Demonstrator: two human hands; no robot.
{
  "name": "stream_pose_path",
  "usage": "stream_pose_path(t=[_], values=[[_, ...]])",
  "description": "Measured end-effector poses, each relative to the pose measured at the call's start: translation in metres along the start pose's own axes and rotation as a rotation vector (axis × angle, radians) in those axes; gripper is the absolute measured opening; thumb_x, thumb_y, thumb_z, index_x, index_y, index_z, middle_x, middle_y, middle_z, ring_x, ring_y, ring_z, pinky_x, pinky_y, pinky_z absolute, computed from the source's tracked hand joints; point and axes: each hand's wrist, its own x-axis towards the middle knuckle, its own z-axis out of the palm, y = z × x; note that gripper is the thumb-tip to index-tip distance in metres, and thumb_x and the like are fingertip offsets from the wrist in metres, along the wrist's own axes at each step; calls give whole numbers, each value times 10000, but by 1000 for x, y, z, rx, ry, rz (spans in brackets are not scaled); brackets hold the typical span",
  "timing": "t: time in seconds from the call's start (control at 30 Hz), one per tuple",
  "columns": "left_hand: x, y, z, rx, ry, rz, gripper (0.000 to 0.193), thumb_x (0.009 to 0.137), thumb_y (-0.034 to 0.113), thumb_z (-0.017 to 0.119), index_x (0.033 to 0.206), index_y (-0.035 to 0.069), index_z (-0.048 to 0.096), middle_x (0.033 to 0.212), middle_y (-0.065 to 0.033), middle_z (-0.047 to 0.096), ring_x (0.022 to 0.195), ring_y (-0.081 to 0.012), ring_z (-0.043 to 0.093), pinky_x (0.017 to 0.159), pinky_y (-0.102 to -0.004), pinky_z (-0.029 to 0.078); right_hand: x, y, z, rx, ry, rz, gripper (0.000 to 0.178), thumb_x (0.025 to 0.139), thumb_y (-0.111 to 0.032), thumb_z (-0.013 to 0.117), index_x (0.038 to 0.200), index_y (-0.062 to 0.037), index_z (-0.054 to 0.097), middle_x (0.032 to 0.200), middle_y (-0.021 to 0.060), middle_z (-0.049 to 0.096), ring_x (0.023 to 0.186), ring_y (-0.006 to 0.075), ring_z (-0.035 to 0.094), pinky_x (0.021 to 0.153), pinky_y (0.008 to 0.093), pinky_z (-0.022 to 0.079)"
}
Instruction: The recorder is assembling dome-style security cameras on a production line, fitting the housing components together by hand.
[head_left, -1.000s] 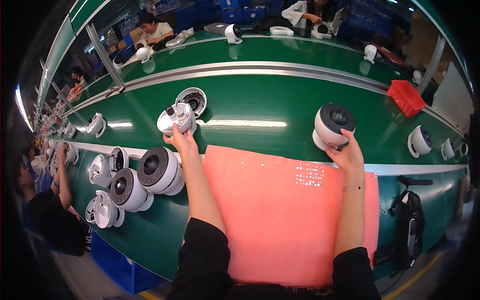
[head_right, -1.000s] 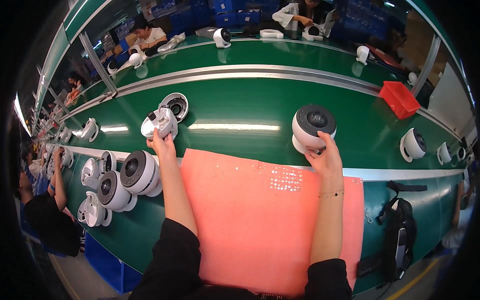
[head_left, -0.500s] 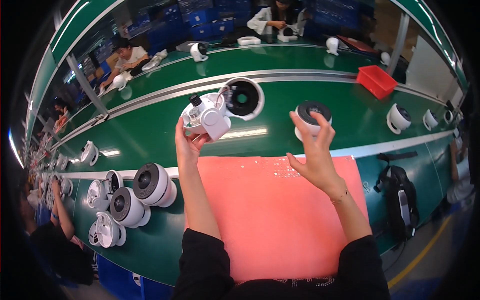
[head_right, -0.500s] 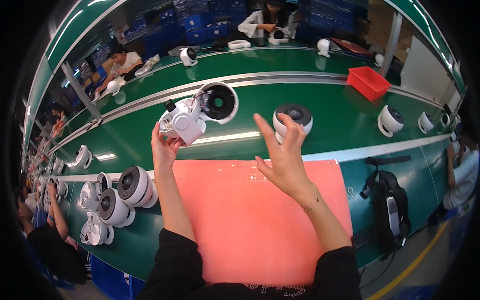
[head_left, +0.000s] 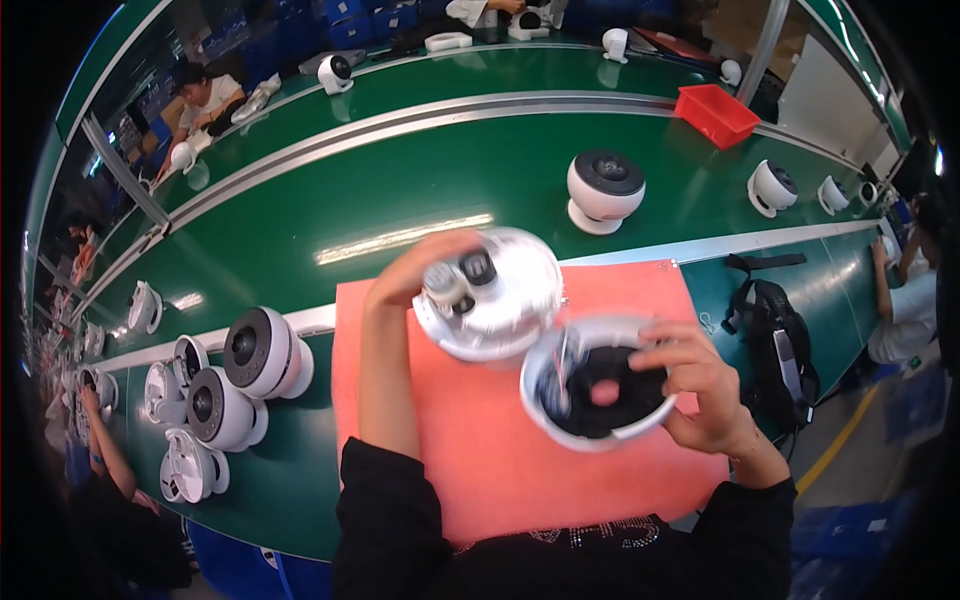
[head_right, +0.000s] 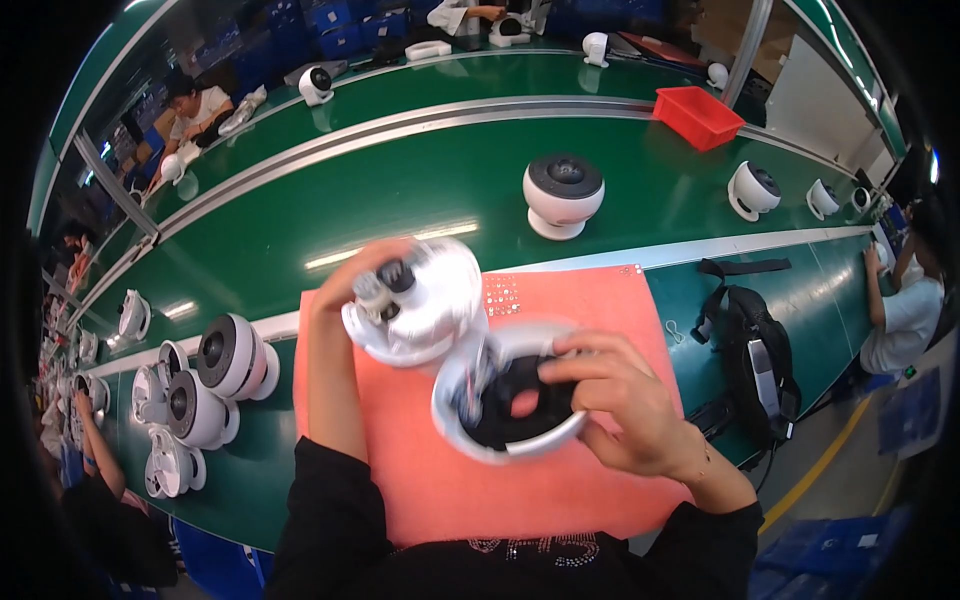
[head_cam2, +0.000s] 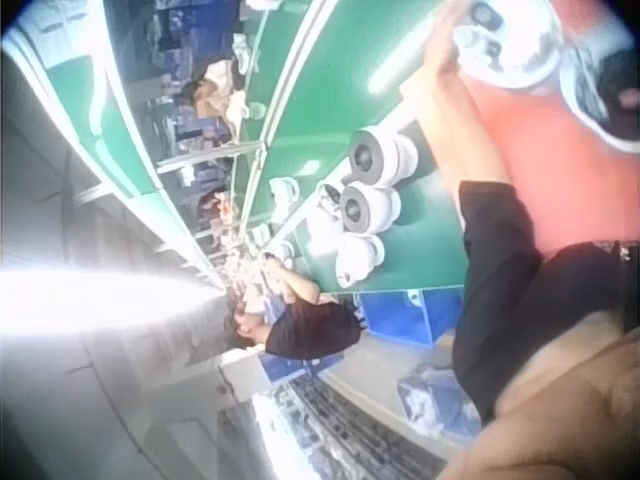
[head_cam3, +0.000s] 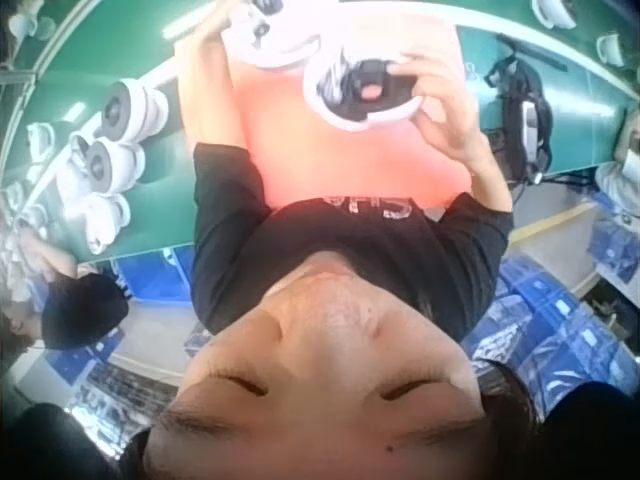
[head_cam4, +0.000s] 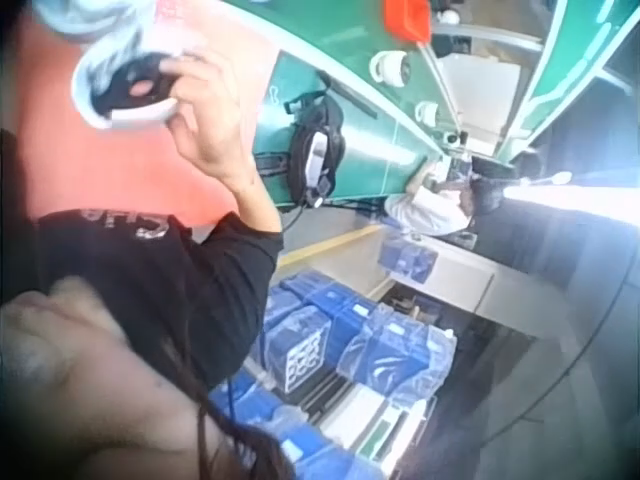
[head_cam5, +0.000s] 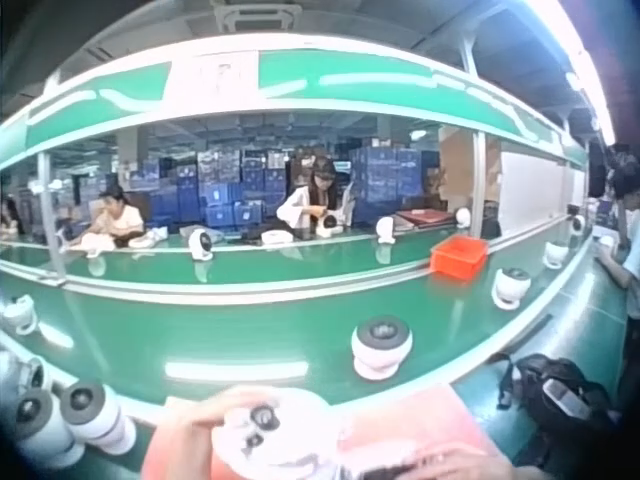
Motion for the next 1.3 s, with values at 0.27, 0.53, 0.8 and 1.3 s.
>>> stream_pose_path(t=[0.27, 0.53, 0.8, 1.3], values=[[2, -22, 100, 548, -1075, -169, 322, 894, 289, 520, 1010, 10, 632, 872, -74, 659, 790, -126, 585, 708, -297, 453, -2, -6, 11, 701, -509, 557, 437, 724, -197, 734, 1069, -37, 518, 961, 104, 590, 917, 221, 592, 788, 319, 467], [-134, 23, 115, 1102, 87, 394, 243, 703, 31, 636, 945, 13, 648, 1086, -227, 583, 1029, -386, 558, 803, -407, 503, -4, 8, 9, 926, -364, 810, 363, 802, -60, 635, 1123, -12, 472, 1024, 84, 581, 971, 128, 560, 802, 271, 469], [-205, -24, 145, 469, 383, -30, 307, 726, 130, 666, 962, -56, 604, 1200, -286, 493, 952, -315, 620, 772, -321, 503, 11, -6, 43, 834, -345, 845, 370, 846, -131, 606, 1124, -14, 391, 928, 97, 602, 865, 117, 587, 710, 234, 474], [-177, 7, 140, 1000, 290, -330, 360, 659, 317, 744, 610, -6, 592, 501, -83, 583, 432, -175, 585, 439, -252, 446, 25, 29, 53, 158, -481, 465, 199, 815, -193, 571, 767, 0, 570, 623, 73, 504, 545, 171, 491, 515, 276, 388]])
